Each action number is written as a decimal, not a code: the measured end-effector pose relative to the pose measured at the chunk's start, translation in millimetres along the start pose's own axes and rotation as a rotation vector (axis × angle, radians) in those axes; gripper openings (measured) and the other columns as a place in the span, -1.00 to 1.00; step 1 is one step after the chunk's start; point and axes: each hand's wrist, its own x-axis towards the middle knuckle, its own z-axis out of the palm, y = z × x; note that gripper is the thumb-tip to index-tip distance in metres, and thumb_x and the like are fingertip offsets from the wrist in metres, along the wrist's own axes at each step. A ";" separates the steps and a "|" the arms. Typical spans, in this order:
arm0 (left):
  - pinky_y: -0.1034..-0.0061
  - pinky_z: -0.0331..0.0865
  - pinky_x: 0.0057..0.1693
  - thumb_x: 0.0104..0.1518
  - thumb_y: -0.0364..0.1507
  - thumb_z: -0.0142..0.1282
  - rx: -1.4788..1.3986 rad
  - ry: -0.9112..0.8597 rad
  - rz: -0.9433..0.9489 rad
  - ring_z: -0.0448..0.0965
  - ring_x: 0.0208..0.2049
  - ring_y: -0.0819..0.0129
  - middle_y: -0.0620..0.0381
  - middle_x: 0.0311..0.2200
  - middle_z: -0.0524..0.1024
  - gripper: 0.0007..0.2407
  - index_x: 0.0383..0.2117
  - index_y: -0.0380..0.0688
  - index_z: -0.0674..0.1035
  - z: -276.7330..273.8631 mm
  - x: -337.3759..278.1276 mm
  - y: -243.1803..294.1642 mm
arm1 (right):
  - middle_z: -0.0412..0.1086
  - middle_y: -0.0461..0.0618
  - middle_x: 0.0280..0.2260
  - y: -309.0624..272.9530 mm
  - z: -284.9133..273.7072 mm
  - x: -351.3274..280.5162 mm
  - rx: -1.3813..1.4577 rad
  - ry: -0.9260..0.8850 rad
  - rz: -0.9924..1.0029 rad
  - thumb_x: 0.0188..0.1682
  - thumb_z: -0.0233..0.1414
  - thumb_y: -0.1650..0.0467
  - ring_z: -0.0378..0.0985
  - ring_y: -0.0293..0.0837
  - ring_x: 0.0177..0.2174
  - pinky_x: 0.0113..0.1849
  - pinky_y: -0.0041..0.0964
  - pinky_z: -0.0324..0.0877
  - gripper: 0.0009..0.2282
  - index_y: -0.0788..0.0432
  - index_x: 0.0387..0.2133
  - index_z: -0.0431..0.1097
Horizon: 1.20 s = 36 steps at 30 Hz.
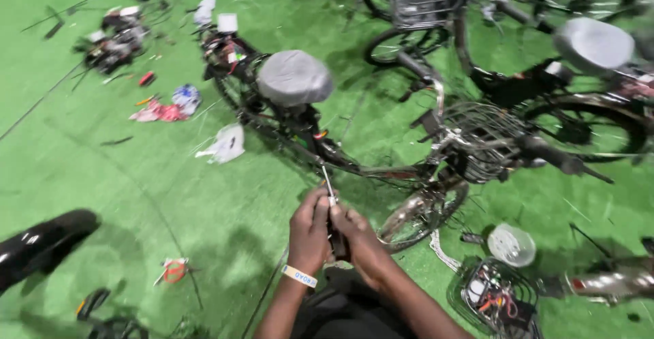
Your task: The person organizes and secures wires inside the frame of an electric bicycle using zip ties. They then move to the front of the bike to attach a metal basket to the handlebars, securing it with zip ties and arranging the wiring within the basket.
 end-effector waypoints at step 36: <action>0.17 0.47 0.02 0.10 -0.14 -0.14 0.962 -0.933 -0.026 0.57 -0.09 -0.06 -0.12 -0.23 0.58 -0.69 -0.23 -0.03 0.54 279.1 235.4 -67.9 | 0.46 0.21 -0.12 -209.3 -310.9 38.1 -1.126 0.869 0.088 -0.10 0.00 0.11 0.43 0.23 -0.02 -0.02 0.13 0.31 -0.55 -0.07 0.05 0.34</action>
